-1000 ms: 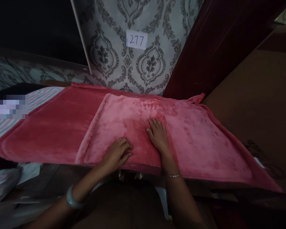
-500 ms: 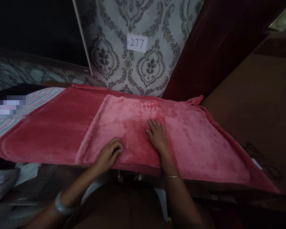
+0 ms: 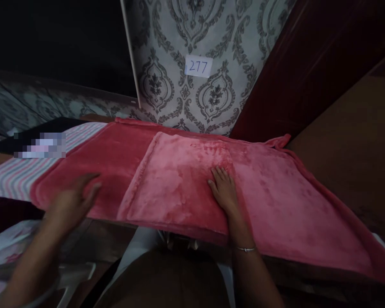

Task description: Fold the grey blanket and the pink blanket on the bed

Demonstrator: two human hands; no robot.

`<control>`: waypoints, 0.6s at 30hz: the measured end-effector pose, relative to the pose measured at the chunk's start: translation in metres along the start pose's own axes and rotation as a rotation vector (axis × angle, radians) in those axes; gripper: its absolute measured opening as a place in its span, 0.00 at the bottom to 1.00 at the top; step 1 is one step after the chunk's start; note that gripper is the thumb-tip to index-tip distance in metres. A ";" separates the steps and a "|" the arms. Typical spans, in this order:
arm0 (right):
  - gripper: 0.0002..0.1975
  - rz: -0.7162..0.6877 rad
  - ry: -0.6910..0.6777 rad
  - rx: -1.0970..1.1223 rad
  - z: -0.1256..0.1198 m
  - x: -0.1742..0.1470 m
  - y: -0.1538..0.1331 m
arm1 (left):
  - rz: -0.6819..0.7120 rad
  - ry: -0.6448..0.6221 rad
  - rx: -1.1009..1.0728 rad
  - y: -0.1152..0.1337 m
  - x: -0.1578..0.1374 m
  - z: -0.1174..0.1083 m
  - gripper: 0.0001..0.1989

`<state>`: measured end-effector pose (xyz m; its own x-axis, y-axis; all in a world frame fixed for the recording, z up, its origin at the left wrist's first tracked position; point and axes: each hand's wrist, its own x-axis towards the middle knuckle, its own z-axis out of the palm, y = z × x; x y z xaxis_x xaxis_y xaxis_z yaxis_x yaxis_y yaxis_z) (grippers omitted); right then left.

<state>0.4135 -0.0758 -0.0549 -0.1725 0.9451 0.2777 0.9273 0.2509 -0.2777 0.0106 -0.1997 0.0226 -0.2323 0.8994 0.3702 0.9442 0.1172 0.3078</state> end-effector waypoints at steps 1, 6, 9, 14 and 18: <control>0.28 0.000 0.002 -0.003 0.000 0.000 0.000 | 0.081 -0.037 -0.040 0.013 0.002 0.008 0.30; 0.28 -0.004 0.002 -0.011 -0.001 -0.001 -0.002 | 0.600 -0.191 -0.029 0.072 0.006 0.066 0.31; 0.28 -0.017 0.000 0.000 -0.001 0.000 -0.003 | 0.613 -0.168 0.023 0.071 0.003 0.095 0.28; 0.27 0.000 -0.011 0.022 -0.008 0.002 -0.011 | 0.629 -0.105 0.007 0.029 -0.002 0.111 0.29; 0.27 0.033 -0.042 0.059 -0.017 0.004 -0.018 | 0.661 -0.016 -0.071 -0.003 0.004 0.115 0.27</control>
<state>0.4018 -0.0803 -0.0336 -0.1570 0.9607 0.2288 0.9119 0.2300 -0.3399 0.0337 -0.1486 -0.0774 0.3947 0.7784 0.4882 0.8689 -0.4890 0.0773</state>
